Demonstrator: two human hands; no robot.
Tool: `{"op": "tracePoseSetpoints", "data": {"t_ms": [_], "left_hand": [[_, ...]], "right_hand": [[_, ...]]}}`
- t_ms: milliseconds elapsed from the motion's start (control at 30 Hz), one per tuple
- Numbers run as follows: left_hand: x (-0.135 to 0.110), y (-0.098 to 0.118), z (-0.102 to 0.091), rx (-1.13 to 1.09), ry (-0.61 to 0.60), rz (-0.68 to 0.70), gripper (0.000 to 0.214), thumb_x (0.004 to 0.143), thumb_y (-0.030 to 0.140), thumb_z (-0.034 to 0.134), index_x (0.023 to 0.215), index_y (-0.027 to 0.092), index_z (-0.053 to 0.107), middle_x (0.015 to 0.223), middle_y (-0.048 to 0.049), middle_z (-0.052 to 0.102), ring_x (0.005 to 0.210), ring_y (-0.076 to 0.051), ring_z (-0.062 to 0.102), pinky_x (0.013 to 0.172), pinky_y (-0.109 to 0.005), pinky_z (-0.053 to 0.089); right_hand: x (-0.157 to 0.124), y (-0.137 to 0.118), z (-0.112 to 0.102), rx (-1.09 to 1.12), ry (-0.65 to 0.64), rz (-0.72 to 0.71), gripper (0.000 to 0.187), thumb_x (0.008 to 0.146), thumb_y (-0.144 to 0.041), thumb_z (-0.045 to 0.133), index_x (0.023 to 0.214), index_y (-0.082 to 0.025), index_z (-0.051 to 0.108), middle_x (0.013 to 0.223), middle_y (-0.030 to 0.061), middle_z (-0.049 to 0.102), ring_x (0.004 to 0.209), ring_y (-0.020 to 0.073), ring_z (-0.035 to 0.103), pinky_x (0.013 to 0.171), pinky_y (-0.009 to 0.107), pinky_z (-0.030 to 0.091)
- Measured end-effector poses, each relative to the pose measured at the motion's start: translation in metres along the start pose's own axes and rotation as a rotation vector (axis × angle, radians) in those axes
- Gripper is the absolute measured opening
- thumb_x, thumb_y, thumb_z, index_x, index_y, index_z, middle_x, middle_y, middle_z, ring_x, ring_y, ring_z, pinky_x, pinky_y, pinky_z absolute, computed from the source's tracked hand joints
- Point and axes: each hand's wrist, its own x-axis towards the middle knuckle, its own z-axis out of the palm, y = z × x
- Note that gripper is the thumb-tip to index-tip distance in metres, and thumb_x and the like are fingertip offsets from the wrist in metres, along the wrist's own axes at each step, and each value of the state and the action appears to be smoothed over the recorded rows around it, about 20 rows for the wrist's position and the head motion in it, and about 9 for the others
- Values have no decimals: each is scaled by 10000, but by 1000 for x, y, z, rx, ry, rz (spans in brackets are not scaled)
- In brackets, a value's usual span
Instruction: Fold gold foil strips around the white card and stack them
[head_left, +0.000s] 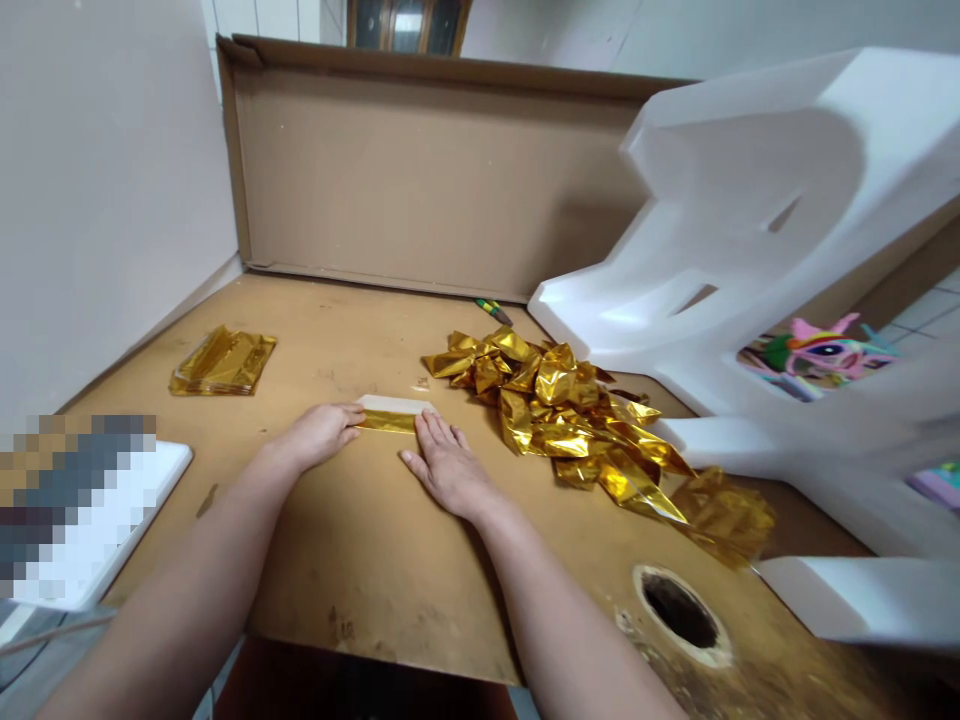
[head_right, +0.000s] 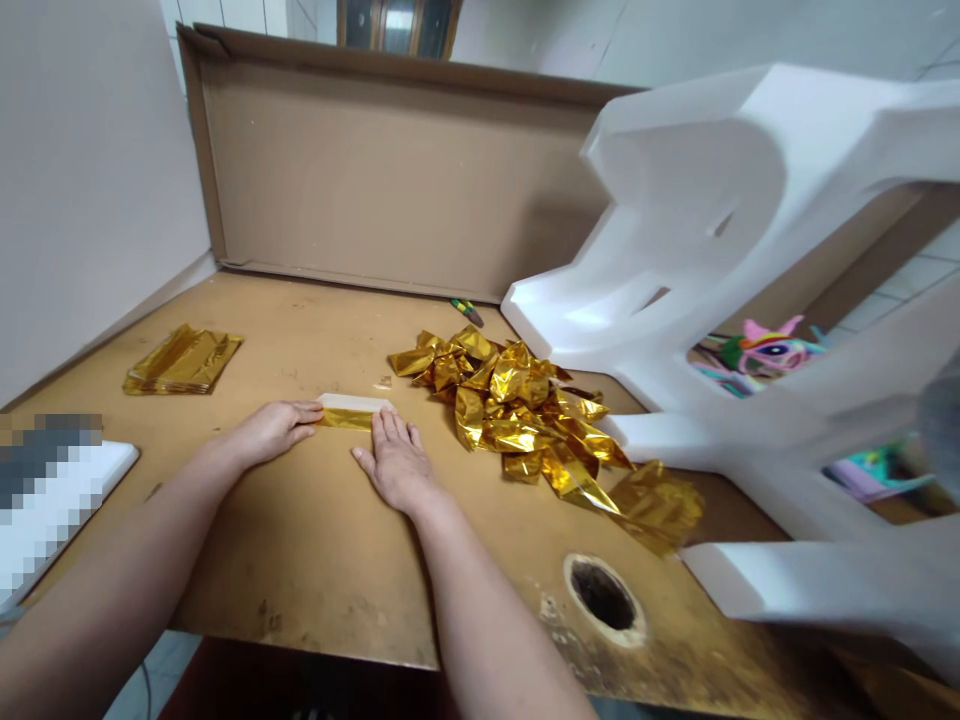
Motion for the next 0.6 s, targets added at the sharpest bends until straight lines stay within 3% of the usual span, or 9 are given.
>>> {"op": "tracePoseSetpoints", "data": {"t_ms": [200, 433, 600], "left_hand": [[1, 5, 1, 5, 69, 0, 298, 836, 175, 470, 1076, 195, 646, 1172, -34, 623, 1124, -174, 551, 1009, -306, 391], [3, 5, 2, 103, 107, 60, 265, 827, 146, 470, 978, 217, 677, 1087, -24, 670, 1019, -165, 611, 940, -280, 448], [2, 8, 1, 177, 106, 73, 266, 830, 149, 465, 991, 203, 669, 1056, -44, 679, 1000, -174, 614, 917, -285, 457]], "right_hand": [[1, 3, 4, -27, 54, -31, 661, 904, -480, 231, 1411, -56, 222, 1481, 170, 180, 1376, 233, 111, 1097, 469, 116], [0, -3, 11, -87, 248, -147, 529, 893, -390, 343, 1358, -138, 367, 1443, 167, 309, 1355, 261, 198, 1076, 530, 128], [-2, -18, 12, -73, 230, -265, 496, 903, -370, 351, 1335, -131, 401, 1423, 165, 349, 1347, 253, 229, 1086, 510, 126]]}}
